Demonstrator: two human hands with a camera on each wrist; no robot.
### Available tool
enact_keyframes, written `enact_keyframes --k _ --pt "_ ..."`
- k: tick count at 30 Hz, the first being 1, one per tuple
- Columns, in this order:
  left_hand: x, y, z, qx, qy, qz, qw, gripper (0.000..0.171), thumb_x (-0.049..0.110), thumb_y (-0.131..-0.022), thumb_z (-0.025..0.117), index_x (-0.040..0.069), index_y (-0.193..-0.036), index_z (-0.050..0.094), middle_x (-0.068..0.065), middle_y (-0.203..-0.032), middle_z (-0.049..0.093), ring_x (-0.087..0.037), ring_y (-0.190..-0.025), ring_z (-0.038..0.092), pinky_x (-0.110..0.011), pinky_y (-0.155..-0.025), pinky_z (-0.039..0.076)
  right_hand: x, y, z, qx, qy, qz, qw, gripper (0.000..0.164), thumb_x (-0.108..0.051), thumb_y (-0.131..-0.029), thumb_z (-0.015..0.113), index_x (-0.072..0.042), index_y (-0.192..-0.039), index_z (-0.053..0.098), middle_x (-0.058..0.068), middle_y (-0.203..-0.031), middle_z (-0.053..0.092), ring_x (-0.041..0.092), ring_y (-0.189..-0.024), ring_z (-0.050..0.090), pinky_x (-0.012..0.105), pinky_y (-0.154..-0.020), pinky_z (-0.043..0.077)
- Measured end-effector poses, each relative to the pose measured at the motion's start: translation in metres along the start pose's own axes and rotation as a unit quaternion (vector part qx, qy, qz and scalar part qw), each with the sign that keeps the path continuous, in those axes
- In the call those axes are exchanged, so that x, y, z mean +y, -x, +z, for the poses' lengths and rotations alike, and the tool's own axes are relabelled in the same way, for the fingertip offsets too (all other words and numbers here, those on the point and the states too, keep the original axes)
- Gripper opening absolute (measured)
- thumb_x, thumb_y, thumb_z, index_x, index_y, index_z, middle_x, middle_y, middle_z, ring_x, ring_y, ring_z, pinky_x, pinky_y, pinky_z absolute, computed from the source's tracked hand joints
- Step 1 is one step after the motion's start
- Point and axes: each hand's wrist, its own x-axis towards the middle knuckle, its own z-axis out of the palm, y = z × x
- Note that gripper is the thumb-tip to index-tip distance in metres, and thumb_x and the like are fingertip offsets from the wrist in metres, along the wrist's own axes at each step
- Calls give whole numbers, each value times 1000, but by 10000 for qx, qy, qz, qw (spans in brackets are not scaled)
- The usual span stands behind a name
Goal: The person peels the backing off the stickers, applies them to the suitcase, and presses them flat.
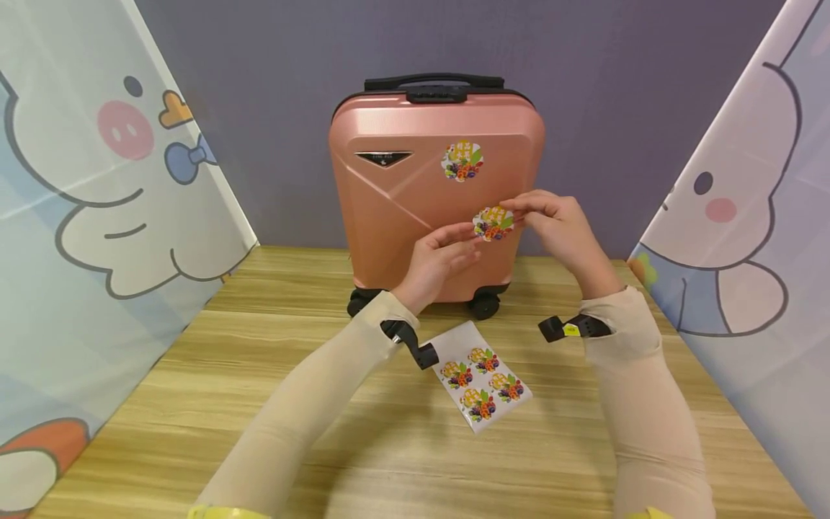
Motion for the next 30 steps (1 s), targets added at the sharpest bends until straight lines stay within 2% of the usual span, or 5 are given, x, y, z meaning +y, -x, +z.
enact_keyframes --k 4,12,17,22,30 --pt "2 -1 4 74 37 -52 10000 33 -10 -93 62 -8 -126 63 -17 -113 69 -47 -119 56 -41 -90 56 -3 -3 -3 16 -62 16 10000 32 6 -97 44 8 -116 70 -10 -106 67 10 -95 63 17 -80 54" --pt "7 -4 8 38 54 -143 9999 33 -6 -94 63 -2 -126 65 -12 -113 70 -44 -116 59 -58 -102 43 -7 -8 -7 53 5 33 10000 33 5 -98 44 6 -118 70 -8 -107 66 11 -96 62 17 -80 53" --pt "11 -5 11 58 -205 -129 9997 31 -1 -94 65 3 -125 68 -8 -112 72 -29 -97 71 -59 -102 43 -10 -11 -9 97 -15 27 9999 31 6 -98 47 4 -117 72 -9 -106 67 11 -97 62 16 -81 53" --pt "14 -7 16 30 -311 70 9995 32 -1 -94 66 2 -125 68 -10 -111 73 -14 -82 70 -58 -97 48 -13 -15 -13 157 22 128 9998 33 6 -97 49 -1 -118 73 -9 -107 67 11 -99 61 17 -82 51" --pt "18 -13 21 -58 -60 356 9993 34 -9 -94 62 -7 -127 63 -17 -119 69 -34 -106 68 -43 -89 57 -16 -21 -16 240 -185 87 9995 36 8 -95 48 -3 -117 74 -8 -107 67 11 -100 61 17 -82 50"
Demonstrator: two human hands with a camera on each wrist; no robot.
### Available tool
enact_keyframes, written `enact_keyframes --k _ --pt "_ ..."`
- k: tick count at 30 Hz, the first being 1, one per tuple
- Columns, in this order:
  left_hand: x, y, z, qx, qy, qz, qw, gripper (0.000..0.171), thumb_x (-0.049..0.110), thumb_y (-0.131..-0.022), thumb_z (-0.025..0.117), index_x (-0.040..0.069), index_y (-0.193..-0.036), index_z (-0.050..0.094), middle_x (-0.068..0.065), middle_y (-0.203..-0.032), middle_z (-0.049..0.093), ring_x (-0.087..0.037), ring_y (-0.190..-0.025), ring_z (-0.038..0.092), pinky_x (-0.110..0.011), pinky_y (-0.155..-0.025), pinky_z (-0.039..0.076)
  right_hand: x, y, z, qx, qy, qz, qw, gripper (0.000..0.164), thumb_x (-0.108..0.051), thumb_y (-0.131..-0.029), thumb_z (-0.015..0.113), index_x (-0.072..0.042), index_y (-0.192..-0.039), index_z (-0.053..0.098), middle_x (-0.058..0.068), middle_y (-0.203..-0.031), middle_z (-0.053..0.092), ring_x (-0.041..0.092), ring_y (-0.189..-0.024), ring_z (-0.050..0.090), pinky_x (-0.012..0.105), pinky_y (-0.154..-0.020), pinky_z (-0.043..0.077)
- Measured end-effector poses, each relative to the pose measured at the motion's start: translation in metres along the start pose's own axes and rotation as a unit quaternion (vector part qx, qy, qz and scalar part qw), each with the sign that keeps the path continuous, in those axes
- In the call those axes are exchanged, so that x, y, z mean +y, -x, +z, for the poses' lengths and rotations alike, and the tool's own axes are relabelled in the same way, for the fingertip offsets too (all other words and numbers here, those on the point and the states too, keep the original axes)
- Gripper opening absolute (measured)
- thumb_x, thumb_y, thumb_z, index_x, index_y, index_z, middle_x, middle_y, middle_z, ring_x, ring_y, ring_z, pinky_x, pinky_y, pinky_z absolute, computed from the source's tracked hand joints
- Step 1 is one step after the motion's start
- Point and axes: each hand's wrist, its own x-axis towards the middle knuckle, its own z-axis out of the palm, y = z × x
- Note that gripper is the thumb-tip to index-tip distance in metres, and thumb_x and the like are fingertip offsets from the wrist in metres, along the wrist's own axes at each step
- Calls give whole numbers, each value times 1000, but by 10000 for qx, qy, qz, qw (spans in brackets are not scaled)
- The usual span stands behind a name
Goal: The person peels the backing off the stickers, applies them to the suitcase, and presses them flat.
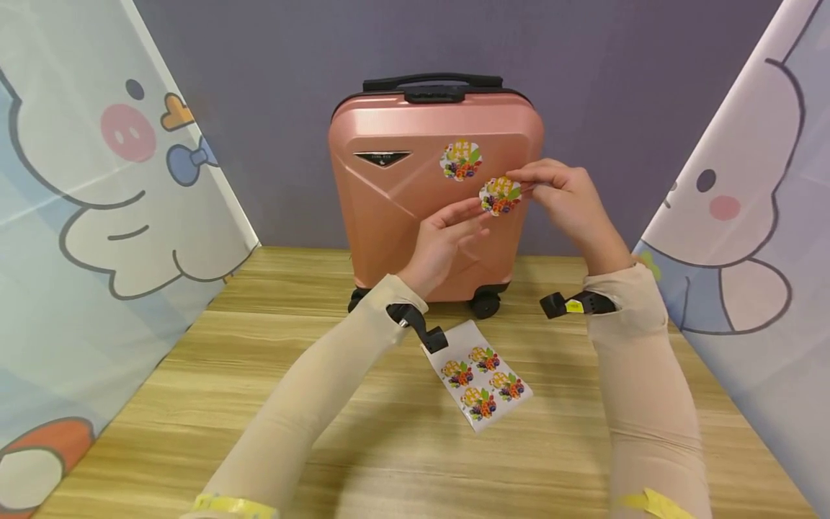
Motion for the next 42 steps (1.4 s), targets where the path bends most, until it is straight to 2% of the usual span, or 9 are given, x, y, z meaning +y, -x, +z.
enact_keyframes --k 4,10,24,30,33,37,40,42 --pt "1 -2 2 19 222 28 9997 35 -12 -93 59 -9 -128 61 -20 -122 66 -37 -114 63 -43 -92 55 0 -2 1 65 -29 -84 9999 39 12 -93 46 -1 -116 74 -8 -105 67 11 -99 61 16 -81 50" --pt "3 -6 8 -85 300 55 9995 40 -15 -92 58 -9 -131 60 -18 -127 64 -35 -118 61 -39 -90 56 -1 -7 0 342 41 -150 9993 43 16 -89 44 0 -115 74 -8 -102 68 11 -97 61 17 -81 50" --pt "15 -16 17 -150 -91 167 9997 41 -14 -91 60 -6 -131 61 -17 -126 65 -33 -118 62 -35 -87 57 -8 -17 0 552 570 -545 9954 45 16 -85 43 3 -114 73 -13 -101 65 7 -97 59 16 -83 48" --pt "18 -19 19 -154 -144 90 9997 46 -16 -89 60 -3 -134 60 -15 -126 66 -23 -116 64 -27 -78 56 -11 -19 1 628 1083 -538 9907 41 11 -87 45 4 -117 72 -15 -104 62 6 -97 56 15 -78 43" --pt "19 -21 19 -155 -118 -50 9998 49 -16 -88 60 -1 -136 59 -13 -126 66 -16 -116 64 -24 -76 55 -12 -20 2 697 1287 -554 9877 42 10 -86 45 2 -118 72 -15 -105 60 5 -96 54 15 -75 39" --pt "22 -23 20 -250 105 -272 9993 54 -17 -89 57 -1 -141 54 -12 -134 60 -17 -123 59 -29 -88 55 -10 -22 5 781 1410 -730 9842 44 11 -83 44 3 -117 72 -15 -105 60 2 -96 53 14 -77 39" --pt "23 -24 20 -324 407 -410 9978 56 -18 -91 53 -1 -144 49 -13 -139 55 -21 -131 53 -39 -101 50 -7 -24 7 846 1515 -878 9809 45 11 -82 44 3 -115 73 -15 -105 60 0 -96 52 13 -77 38" --pt "23 -25 21 -348 597 -496 9964 57 -18 -92 51 -1 -146 47 -13 -141 53 -22 -133 50 -45 -105 45 -6 -25 8 906 1608 -966 9781 46 11 -81 43 2 -115 73 -13 -105 61 -1 -96 51 14 -76 36"
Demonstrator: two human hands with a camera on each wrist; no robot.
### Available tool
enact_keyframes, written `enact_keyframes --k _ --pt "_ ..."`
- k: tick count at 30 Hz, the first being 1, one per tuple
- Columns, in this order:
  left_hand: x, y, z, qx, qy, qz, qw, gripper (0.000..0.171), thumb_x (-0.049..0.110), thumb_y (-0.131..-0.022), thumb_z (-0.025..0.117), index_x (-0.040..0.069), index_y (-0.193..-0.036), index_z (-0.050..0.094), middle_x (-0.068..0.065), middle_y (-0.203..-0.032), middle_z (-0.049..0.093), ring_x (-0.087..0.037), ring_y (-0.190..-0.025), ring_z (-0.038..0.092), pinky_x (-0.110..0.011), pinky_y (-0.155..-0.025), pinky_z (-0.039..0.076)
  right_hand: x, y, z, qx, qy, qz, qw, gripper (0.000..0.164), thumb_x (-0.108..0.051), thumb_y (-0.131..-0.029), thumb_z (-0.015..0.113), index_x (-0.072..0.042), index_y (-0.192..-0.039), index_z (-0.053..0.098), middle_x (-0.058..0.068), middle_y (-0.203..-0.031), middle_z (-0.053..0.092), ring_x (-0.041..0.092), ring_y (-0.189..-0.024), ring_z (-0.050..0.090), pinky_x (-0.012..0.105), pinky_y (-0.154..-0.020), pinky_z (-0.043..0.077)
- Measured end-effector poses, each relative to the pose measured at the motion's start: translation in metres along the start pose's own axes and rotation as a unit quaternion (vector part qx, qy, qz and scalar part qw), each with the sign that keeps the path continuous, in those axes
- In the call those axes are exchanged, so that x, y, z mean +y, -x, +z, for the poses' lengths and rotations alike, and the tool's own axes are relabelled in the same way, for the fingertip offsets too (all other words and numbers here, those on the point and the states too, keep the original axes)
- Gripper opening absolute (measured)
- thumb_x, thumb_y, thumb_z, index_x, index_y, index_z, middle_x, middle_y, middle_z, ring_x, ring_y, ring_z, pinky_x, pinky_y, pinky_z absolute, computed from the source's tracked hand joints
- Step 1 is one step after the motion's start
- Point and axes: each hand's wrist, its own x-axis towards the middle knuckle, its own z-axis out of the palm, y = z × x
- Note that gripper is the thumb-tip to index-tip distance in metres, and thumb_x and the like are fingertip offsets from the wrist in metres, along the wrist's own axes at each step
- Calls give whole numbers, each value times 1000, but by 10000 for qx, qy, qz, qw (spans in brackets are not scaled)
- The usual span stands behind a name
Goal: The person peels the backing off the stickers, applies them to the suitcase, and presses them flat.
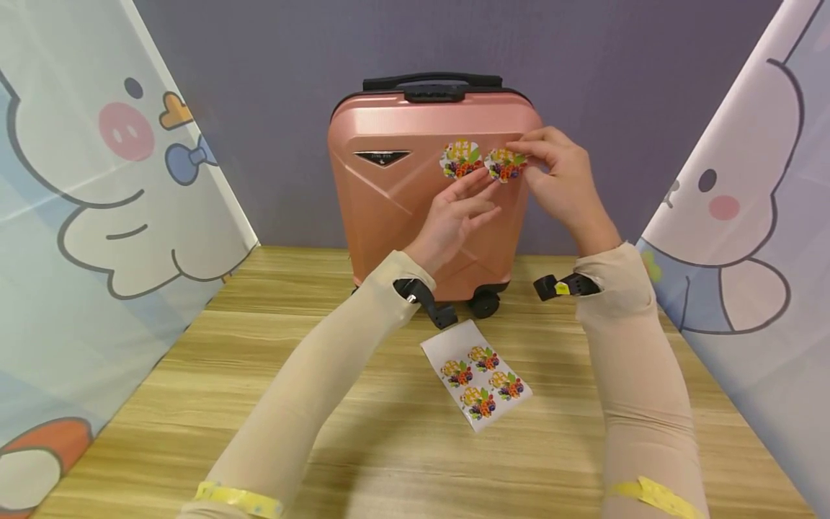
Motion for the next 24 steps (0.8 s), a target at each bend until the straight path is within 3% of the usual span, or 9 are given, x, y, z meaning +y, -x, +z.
enact_keyframes --k 5,8,12,14,20,24 --pt "0 -1 0 -104 132 -124 9998 62 -19 -91 49 1 -149 42 -12 -145 49 -22 -136 46 -47 -108 42 2 -1 3 24 216 -171 9996 49 12 -80 43 1 -117 73 4 -111 64 -1 -101 52 14 -81 38" --pt "1 0 -1 -157 78 -152 9997 64 -18 -91 49 2 -151 40 -12 -146 49 -22 -137 46 -47 -108 42 3 -2 3 -52 378 -261 9989 50 12 -80 43 2 -121 71 15 -117 63 11 -108 55 13 -84 39" --pt "2 1 -2 -210 -72 -162 9996 63 -17 -92 49 3 -152 39 -11 -146 48 -21 -136 46 -46 -108 43 4 -2 3 -147 593 -296 9977 52 11 -81 43 1 -126 67 19 -122 62 31 -113 56 13 -85 37" --pt "3 1 -2 -220 -148 -151 9995 64 -16 -92 50 4 -152 39 -10 -146 49 -20 -136 47 -45 -107 44 5 -2 3 -177 656 -312 9972 53 11 -81 43 1 -128 66 20 -123 61 34 -114 56 13 -86 36" --pt "4 1 -3 -237 -204 -111 9994 66 -16 -91 51 5 -152 40 -11 -145 50 -20 -135 47 -45 -107 44 7 -1 0 -130 606 -442 9971 58 12 -82 43 -2 -135 62 20 -125 63 33 -116 57 13 -94 41" --pt "5 1 -4 -236 -298 -84 9992 65 -16 -92 52 6 -152 40 -12 -145 51 -21 -135 48 -45 -107 44 7 0 -4 45 547 -464 9974 62 13 -80 43 -5 -136 61 16 -130 63 23 -119 57 14 -94 45"
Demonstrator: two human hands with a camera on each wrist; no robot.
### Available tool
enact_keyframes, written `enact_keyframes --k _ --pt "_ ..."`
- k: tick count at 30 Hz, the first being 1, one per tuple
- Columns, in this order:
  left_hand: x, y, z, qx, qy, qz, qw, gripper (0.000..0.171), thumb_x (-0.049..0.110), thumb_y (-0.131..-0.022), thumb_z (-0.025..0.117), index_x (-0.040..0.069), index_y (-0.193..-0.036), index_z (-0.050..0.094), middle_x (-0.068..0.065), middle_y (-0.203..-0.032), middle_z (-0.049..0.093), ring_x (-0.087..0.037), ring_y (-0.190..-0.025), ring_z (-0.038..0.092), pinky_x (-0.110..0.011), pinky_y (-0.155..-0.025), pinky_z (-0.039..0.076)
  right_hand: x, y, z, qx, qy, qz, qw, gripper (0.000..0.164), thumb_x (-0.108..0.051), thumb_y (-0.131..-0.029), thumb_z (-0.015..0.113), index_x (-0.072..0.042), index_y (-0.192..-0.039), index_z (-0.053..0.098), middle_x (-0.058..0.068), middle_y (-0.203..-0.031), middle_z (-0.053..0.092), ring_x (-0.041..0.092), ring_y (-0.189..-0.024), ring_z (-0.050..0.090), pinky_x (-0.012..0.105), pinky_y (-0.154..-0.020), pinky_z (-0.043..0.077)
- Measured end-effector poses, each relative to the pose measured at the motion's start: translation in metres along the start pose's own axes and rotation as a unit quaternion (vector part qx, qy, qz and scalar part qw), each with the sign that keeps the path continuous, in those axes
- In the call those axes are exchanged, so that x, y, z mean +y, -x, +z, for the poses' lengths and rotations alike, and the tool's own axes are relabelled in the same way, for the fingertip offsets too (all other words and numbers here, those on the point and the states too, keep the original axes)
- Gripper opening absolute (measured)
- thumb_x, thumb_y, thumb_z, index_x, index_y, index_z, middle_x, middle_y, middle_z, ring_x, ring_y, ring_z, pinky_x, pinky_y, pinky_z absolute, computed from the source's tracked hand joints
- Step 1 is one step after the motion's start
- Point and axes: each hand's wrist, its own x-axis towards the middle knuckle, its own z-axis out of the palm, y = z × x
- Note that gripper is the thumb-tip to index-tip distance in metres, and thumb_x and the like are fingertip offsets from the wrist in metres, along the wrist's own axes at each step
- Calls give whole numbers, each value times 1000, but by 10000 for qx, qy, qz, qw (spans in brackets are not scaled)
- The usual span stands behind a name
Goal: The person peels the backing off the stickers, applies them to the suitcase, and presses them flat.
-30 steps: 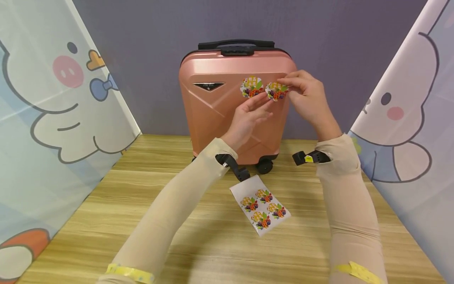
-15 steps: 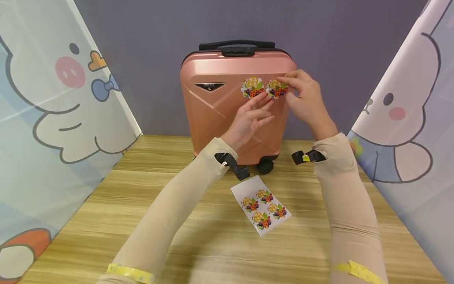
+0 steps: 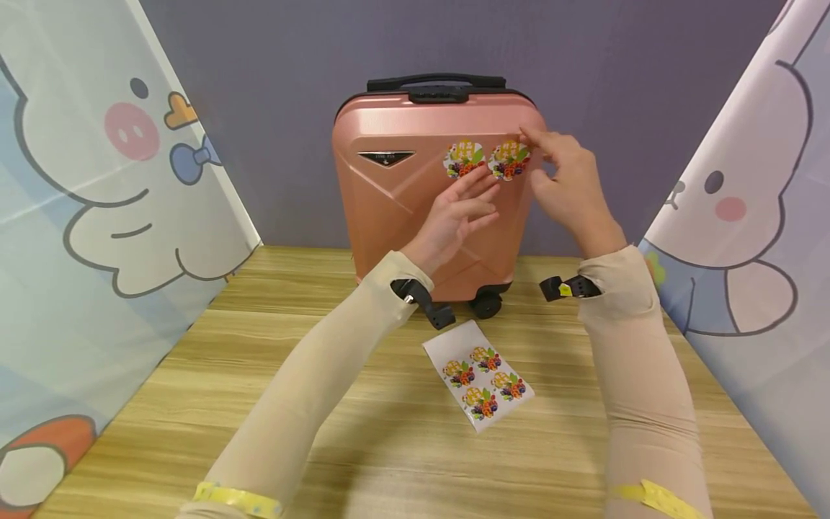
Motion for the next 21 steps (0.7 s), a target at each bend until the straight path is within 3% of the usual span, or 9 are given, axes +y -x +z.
enact_keyframes --k 4,7,9,13,18,21 --pt "0 0 -1 -4 -193 1 9998 65 -14 -92 53 7 -152 40 -11 -145 51 -22 -134 48 -44 -106 45 1 0 0 261 -438 -58 9987 58 15 -81 46 -3 -133 63 7 -132 63 8 -115 55 16 -91 47" --pt "0 0 -2 -14 -253 -24 9997 64 -14 -93 53 6 -152 39 -11 -146 51 -23 -133 49 -44 -105 46 1 -1 4 488 -1484 -116 9877 45 17 -85 49 5 -125 66 -1 -122 67 8 -110 59 20 -89 50" --pt "-1 0 -4 -43 -249 -32 9997 64 -14 -93 52 6 -153 39 -11 -146 50 -24 -133 49 -45 -106 45 1 -2 8 611 -2452 -64 9675 37 18 -87 49 8 -118 68 -1 -114 69 14 -106 62 23 -88 51" --pt "-1 0 -6 -116 -264 -19 9996 64 -14 -93 51 5 -152 39 -12 -147 49 -24 -133 49 -45 -106 44 2 -7 15 733 -4075 72 9102 30 16 -91 47 10 -110 70 10 -104 73 21 -97 66 26 -86 53" --pt "0 -1 -7 -167 -312 -36 9994 64 -17 -93 51 5 -152 39 -13 -149 47 -25 -134 48 -44 -105 46 9 -14 24 497 -5092 176 8590 23 9 -95 49 17 -108 66 17 -99 71 25 -95 67 31 -84 56" --pt "1 -1 -8 -194 -310 -39 9993 64 -18 -93 50 4 -152 39 -14 -150 46 -26 -135 48 -44 -105 46 13 -15 28 471 -5437 267 8375 22 6 -96 49 19 -106 64 20 -99 70 28 -94 68 35 -84 57"
